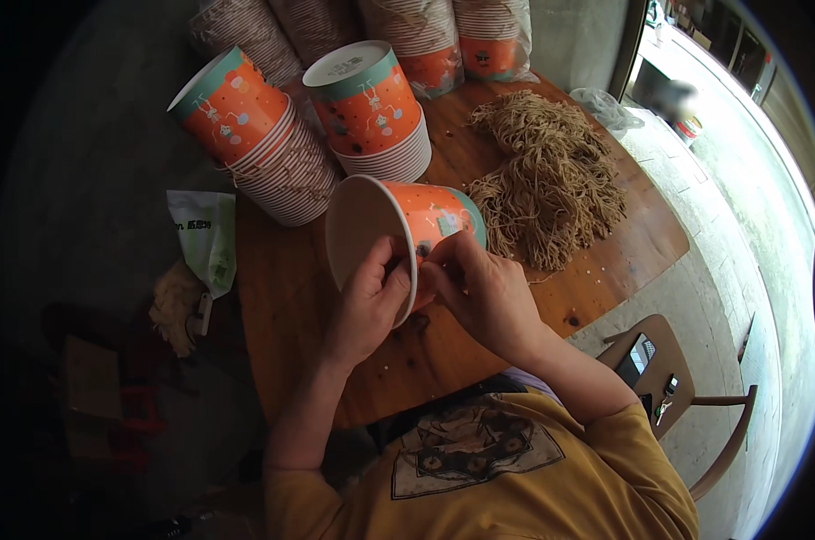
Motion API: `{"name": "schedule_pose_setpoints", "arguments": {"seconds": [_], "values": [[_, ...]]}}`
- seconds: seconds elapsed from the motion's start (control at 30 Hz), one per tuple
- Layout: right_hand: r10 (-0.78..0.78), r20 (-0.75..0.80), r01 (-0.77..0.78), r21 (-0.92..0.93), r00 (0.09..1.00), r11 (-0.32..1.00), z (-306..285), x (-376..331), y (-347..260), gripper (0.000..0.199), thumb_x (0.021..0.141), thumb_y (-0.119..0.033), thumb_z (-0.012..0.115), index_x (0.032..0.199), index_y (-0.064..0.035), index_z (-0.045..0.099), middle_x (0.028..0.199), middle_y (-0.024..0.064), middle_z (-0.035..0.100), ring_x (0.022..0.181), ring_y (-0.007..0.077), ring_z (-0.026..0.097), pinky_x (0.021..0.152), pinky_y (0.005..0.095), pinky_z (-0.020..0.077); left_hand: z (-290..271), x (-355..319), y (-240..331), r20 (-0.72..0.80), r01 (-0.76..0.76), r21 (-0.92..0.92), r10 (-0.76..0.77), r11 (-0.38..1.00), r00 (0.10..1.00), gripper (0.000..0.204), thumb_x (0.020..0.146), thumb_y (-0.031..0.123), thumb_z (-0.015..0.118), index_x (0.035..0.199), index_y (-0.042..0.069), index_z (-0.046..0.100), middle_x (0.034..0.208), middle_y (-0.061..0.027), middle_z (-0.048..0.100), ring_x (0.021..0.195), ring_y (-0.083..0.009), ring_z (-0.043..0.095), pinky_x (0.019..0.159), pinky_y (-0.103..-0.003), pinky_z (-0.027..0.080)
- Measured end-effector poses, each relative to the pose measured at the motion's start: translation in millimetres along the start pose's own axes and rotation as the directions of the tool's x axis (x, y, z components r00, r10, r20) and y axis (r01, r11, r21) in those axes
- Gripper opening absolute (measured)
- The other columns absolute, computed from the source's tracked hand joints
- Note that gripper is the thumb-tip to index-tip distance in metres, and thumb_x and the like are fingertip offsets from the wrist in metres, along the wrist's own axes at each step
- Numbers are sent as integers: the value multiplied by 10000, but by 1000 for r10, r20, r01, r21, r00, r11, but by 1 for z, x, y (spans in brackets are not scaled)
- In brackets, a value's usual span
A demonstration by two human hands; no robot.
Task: Manually attaching fiber string handles to pre-printed paper buckets or food containers.
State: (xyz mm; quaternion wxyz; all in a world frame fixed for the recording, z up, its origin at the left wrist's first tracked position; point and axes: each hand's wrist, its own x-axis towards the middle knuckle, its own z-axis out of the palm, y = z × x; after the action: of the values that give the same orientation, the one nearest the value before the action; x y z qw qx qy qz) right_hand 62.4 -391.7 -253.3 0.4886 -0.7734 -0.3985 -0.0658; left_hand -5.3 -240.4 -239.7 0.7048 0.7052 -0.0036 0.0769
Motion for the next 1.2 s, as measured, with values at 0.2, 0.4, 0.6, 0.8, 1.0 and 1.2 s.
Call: {"name": "schedule_pose_setpoints", "arguments": {"seconds": [0.2,0.4,0.6,0.8,1.0,1.2], "values": [[227,197,-296,473,954,830,-7,-1,4,151,929,-138,574,1028,-45,508,782,17,642,690,74,644,482,220,487,3,6,-2,-75,-65,76,71,995,995,205,972,116,433,1139,27,512,984,-5,567,887,-57,529,779,-236,462],[143,153,-209,677,978,705,-3,-11,21,257,931,-139,555,1117,-25,420,918,48,575,787,112,618,640,227,503,-5,12,-10,-124,-20,1,20,1000,992,136,974,133,421,1004,46,522,936,10,543,877,-56,498,813,-240,430],[318,71,-290,633,945,718,-17,-18,24,363,870,-243,649,1066,-33,426,808,48,585,617,91,550,509,237,465,18,22,-3,-97,-15,-86,7,996,995,123,994,135,374,993,44,458,947,-48,555,838,-108,586,754,-268,517],[403,116,-392,576,908,717,-25,-20,21,325,861,-204,638,993,-38,393,693,73,619,548,103,581,445,257,465,32,18,7,40,-148,180,143,972,989,141,1010,117,306,1013,9,397,977,-118,573,794,-157,651,637,-252,556],[420,198,-426,705,886,567,-12,-22,22,298,877,-189,593,1041,-42,392,695,64,625,531,119,578,461,256,454,24,14,14,1,2,198,-2,980,1000,81,1002,89,348,996,23,393,845,-99,591,740,-139,650,617,-251,529],[404,274,-488,508,873,710,-23,-12,15,292,926,-163,572,1199,-109,484,694,-21,543,529,41,485,471,193,392,12,22,28,32,-176,375,177,910,984,95,996,95,393,997,24,456,951,-46,554,793,-108,607,627,-223,500]]}}
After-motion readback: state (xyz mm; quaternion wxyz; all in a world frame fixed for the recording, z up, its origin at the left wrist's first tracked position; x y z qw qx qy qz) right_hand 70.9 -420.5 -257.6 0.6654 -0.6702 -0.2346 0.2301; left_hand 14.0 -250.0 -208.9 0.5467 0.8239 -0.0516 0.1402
